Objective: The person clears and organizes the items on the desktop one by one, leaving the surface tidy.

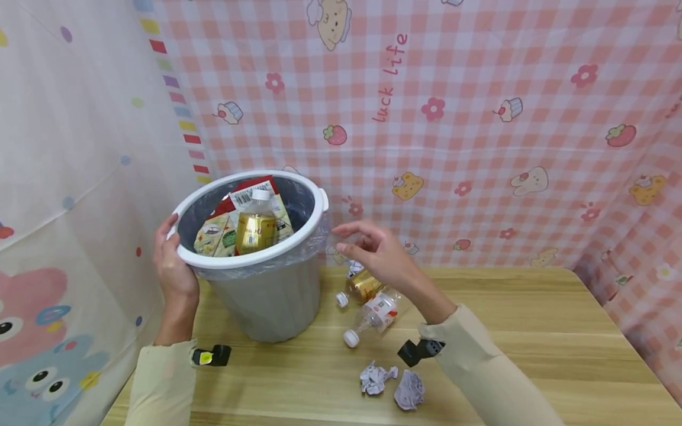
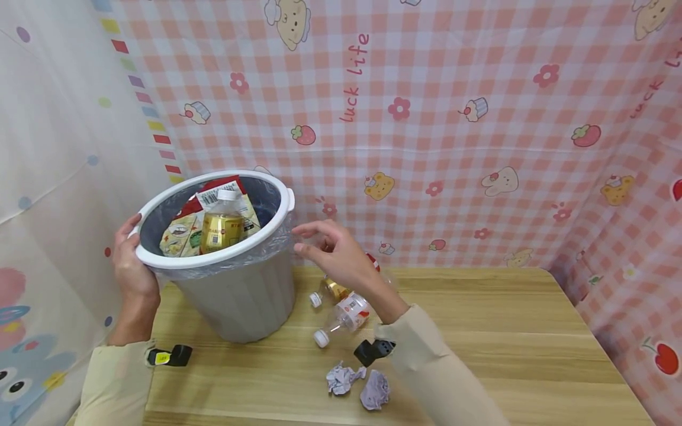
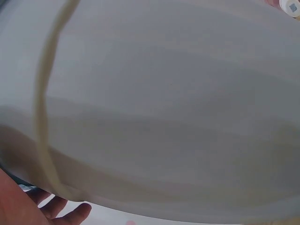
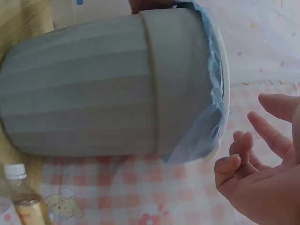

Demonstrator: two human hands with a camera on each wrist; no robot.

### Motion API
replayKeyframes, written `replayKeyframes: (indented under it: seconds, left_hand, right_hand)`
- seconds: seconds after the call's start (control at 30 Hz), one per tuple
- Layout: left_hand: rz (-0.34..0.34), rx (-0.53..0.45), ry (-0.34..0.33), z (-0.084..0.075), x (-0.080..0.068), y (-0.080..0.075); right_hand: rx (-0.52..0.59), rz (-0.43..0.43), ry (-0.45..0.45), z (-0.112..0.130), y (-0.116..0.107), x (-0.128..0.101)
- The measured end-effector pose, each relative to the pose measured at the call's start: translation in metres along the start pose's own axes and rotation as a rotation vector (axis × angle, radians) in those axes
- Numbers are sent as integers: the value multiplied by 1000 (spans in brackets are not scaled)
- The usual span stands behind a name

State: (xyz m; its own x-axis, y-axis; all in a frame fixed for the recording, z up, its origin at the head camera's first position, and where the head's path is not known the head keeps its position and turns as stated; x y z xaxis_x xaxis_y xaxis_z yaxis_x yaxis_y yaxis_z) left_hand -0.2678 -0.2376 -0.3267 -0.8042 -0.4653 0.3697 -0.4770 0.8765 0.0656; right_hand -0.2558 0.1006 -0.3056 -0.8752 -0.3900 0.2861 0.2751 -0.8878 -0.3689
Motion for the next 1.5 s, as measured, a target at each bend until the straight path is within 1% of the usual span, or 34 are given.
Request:
replayKeyframes:
  seconds: [0.23, 0.4, 0.53, 0.67, 0.73, 0.9, 1.13, 1.23, 1.37, 1.5]
  left_hand:
    - [1, 7, -9, 0, 0, 0]
    - [8, 2, -15, 0, -2, 0]
    - [4, -7, -8, -1, -1, -1]
    - [6, -17, -4, 0, 1, -1]
    - [8, -22, -3, 0, 1, -1]
    - [9, -22, -5, -1, 0, -1]
    - [-9, 14, 5, -2, -2, 1]
    - [-8, 11, 3, -2, -2, 1]
    - [-7, 14, 3, -2, -2, 0]
    - [-10, 13, 1, -2, -1, 1]
  right_hand:
    - [-16, 20, 1, -18, -9, -24]
    - [12, 32, 13, -34, -16, -44]
    - [29, 36, 23, -45, -20, -55]
    - [18, 38, 48, -56, -22, -65]
    - [-5, 42, 55, -60, -23, -70]
    - [-33, 75, 61, -71, -25, -84]
    - [-75, 121, 118, -87, -31, -105]
    - [-82, 137, 131, -94, -33, -113]
    - [-77, 160, 160, -104, -35, -121]
    - [-55, 186, 150, -112, -35, -130]
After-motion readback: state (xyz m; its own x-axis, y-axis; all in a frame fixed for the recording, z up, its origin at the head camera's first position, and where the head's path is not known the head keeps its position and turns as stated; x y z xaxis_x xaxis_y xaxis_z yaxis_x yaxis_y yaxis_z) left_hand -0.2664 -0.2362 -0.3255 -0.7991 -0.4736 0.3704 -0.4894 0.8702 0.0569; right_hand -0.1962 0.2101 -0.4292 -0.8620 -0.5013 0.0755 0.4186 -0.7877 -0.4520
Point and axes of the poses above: each hand's wrist, its own x-axis towards the middle knuckle, its own y-axis out of the palm, z = x × y, the point moved 1 cm from there along x, towards the middle knuckle, and after that the axes turned 1 degree about -x, right-handed, at the moved point
